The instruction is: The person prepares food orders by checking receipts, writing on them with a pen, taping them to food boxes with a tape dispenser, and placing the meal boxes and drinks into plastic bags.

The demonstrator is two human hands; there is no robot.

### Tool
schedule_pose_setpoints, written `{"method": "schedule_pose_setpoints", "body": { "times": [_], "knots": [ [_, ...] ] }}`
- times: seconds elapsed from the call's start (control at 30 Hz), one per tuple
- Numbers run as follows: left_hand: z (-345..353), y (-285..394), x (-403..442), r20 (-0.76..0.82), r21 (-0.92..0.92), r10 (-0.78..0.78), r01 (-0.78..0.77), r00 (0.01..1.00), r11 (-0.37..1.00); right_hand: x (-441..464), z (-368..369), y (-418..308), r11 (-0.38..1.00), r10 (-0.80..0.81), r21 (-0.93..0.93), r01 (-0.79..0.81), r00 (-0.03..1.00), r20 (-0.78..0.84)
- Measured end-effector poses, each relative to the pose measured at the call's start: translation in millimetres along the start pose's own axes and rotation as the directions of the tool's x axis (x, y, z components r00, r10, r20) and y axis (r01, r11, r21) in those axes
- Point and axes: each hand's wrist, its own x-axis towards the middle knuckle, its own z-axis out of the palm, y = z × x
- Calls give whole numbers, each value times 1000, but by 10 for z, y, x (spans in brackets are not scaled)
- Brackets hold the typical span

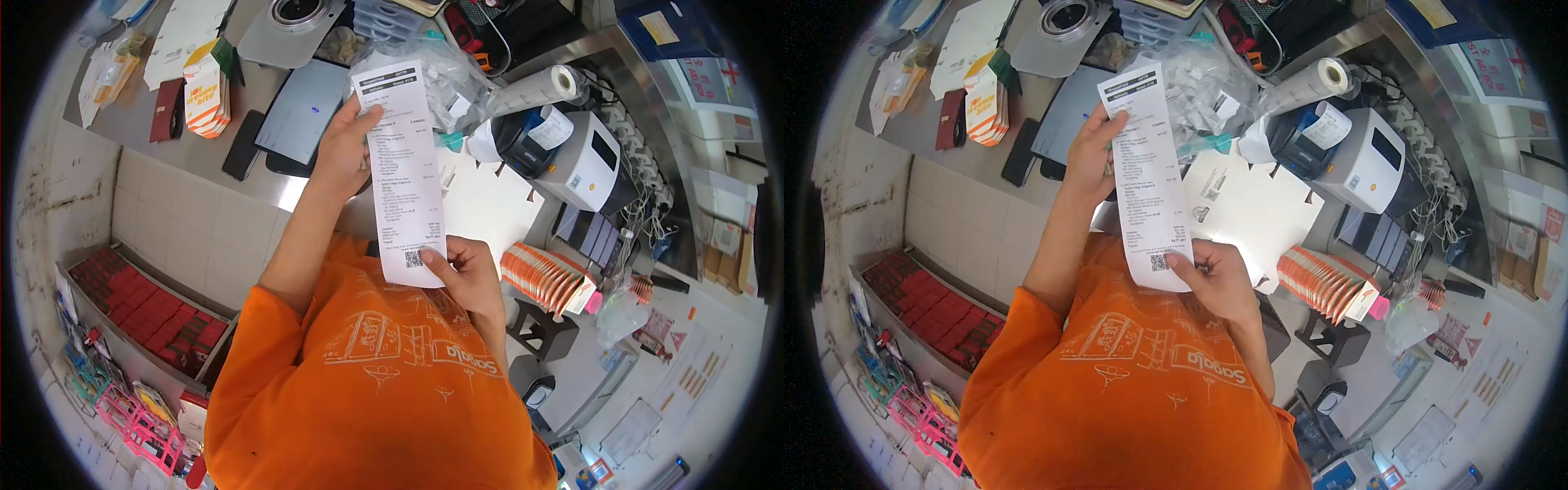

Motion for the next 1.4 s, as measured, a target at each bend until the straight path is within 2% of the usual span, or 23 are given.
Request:
{"method": "schedule_pose_setpoints", "body": {
  "times": [0.17, 0.27, 0.37, 0.4, 0.43, 0.5, 0.57, 0.6, 0.63, 0.67, 0.7, 0.77, 0.83, 0.87, 0.97, 1.0, 1.07, 1.1, 1.13, 1.23, 1.27, 1.37, 1.4],
  "knots": [
    [53, 66, 7, -51, -28, 4, -5, 999, 1000, 44, 25, 17, 998, 7, -62, -7, 1000, 14],
    [-34, 86, 38, -9, -35, 30, -31, 1000, 999, 60, 23, -46, 990, 82, -116, -75, 995, 52],
    [-45, 1, -12, 15, 77, 16, -17, 1000, 997, 88, 77, -65, 996, 69, -57, -69, 998, 9],
    [-38, -74, -70, 7, 206, -41, 39, 999, 978, 112, 70, -60, 995, 51, -88, -50, 999, 8],
    [-52, -175, -162, -5, 330, -95, 91, 995, 940, 150, 51, -20, 992, 37, -120, -36, 999, 4],
    [-148, -385, -296, 106, 443, -164, 102, 981, 891, 225, -81, 117, 971, -6, -241, 2, 1000, -16],
    [-322, -576, -377, 116, 592, -144, 48, 983, 805, 358, -275, 303, 914, -72, -403, 53, 997, -34],
    [-374, -636, -391, 124, 660, -130, 16, 984, 751, 443, -436, 318, 900, -220, -403, 164, 971, -96],
    [-390, -662, -411, 116, 675, -148, 31, 982, 737, 679, -714, 622, 829, -447, -465, 310, 868, -217],
    [-397, -685, -439, 106, 691, -166, 47, 980, 721, 835, -1042, 693, 871, -410, -424, 249, 844, -347],
    [-411, -710, -454, 95, 706, -179, 61, 979, 706, 944, -1334, 642, 933, -352, -256, 254, 798, -490],
    [-438, -829, -407, 155, 773, -182, -4, 971, 635, 1325, -2028, 707, 903, -428, -372, 214, 526, -735],
    [-326, -858, -350, 241, 846, -210, -100, 948, 523, 1791, -2770, 913, 849, -512, -515, 113, 411, -754],
    [-186, -876, -321, 287, 834, -217, -132, 933, 536, 1805, -2836, 708, 867, -481, -486, 107, 431, -763],
    [15, -1199, -43, 385, 903, -268, -302, 883, 304, 1721, -2900, 232, 915, -320, -403, -28, 561, -764],
    [99, -1347, 50, 466, 881, -247, -420, 850, 217, 1697, -2905, 127, 921, -244, -377, -98, 609, -755],
    [301, -1637, 226, 609, 784, -231, -620, 759, 30, 1721, -3184, 107, 895, -291, -439, -76, 646, -706],
    [405, -1768, 305, 631, 754, -250, -656, 734, -22, 1728, -3297, 112, 882, -310, -466, -66, 664, -681],
    [517, -1902, 384, 652, 721, -270, -690, 709, -70, 1676, -3313, 116, 877, -388, -481, 17, 616, -686],
    [873, -2225, 707, 647, 620, -384, -748, 659, -239, 1265, -3095, -31, 789, -503, -614, -39, 535, -680],
    [912, -2320, 787, 639, 621, -385, -742, 666, -252, 1225, -3079, 51, 761, -581, -648, 33, 480, -657],
    [970, -2505, 947, 620, 633, -373, -721, 691, -283, 1095, -2877, 242, 796, -561, -605, 11, 387, -732],
    [975, -2536, 967, 619, 637, -365, -717, 695, -284, 1064, -2792, 279, 807, -571, -585, 76, 349, -743]
  ]
}}
